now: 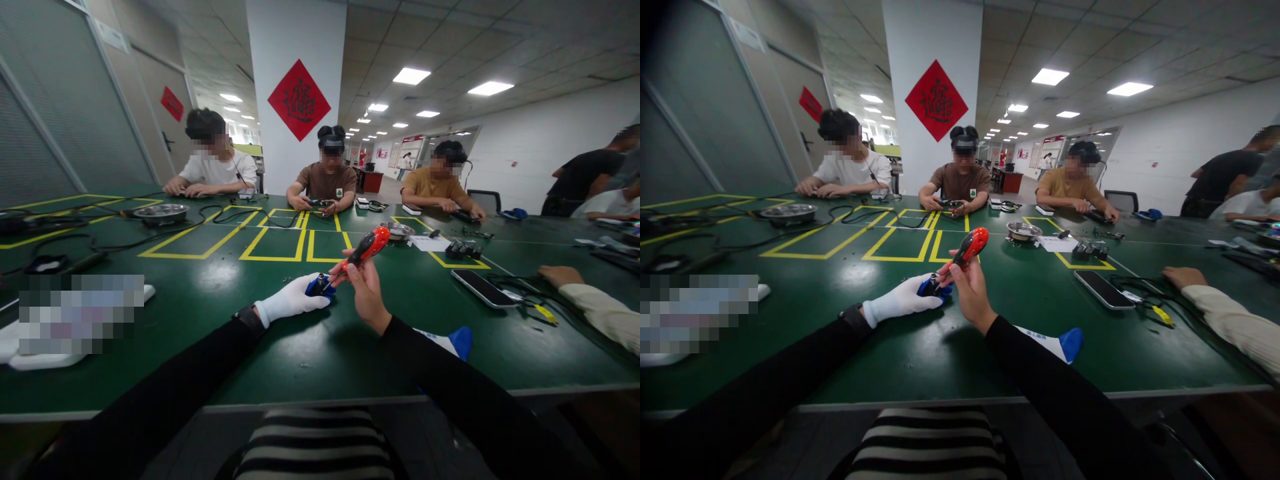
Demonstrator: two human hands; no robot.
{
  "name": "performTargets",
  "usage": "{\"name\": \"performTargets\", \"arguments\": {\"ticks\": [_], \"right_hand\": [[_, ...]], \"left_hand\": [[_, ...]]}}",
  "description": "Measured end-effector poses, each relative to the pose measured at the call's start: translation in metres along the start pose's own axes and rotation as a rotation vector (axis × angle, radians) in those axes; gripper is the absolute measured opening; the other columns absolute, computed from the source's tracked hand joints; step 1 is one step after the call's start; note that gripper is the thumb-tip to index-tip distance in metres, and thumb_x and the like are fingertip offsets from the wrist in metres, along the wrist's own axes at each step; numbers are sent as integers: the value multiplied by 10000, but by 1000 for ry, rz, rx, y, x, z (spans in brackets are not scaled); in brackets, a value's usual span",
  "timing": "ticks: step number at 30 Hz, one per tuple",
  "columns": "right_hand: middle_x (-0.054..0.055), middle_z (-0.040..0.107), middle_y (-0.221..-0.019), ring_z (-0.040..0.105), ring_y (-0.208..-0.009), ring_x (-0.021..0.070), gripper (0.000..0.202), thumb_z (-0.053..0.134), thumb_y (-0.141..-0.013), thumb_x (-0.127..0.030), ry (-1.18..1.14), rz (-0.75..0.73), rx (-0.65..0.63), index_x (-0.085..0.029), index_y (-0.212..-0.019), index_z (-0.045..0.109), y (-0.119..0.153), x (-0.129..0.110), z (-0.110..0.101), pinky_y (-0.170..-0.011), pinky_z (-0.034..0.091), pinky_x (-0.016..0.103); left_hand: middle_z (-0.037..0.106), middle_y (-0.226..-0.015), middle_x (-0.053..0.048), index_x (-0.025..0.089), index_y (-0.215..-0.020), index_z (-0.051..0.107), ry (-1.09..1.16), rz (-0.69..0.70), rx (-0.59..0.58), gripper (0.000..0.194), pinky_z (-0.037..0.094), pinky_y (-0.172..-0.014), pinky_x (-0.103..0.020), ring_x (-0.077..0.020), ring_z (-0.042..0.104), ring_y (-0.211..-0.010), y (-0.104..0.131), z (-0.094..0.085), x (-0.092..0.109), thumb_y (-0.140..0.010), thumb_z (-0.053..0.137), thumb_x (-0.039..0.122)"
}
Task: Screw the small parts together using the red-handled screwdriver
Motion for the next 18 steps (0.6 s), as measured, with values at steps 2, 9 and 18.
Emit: {"name": "performTargets", "arguments": {"ticks": [2,9,18], "right_hand": [[6,651,-828,656,-707,140,261,545,-925,-359,-2,6,3,-213,-1137,502,0,1,-1,-613,550,270],[1,659,-827,655,-694,140,223,529,-930,-360,-14,24,50,-231,-1108,495,-2,3,-7,-619,555,283],[3,658,-831,653,-685,134,229,529,-932,-349,-12,21,43,-219,-1117,494,-1,3,-7,-614,549,277]], "left_hand": [[661,-942,-29,133,-1137,578,7,-1,-2,433,484,-775,-285,-176,600,-820,0,0,1,-771,675,345],[629,-900,-24,132,-1060,589,4,0,8,381,465,-739,-271,-157,561,-763,1,1,7,-789,649,393],[597,-856,-15,146,-1092,575,-17,-38,-8,414,421,-576,-230,-121,501,-642,1,2,1,-821,603,457]]}}
Point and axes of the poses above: each hand's wrist, its own y-axis away from the middle knuckle, its own z-axis out of the palm, x = y × z, the point moved 10 cm from there along -y, towards the middle knuckle
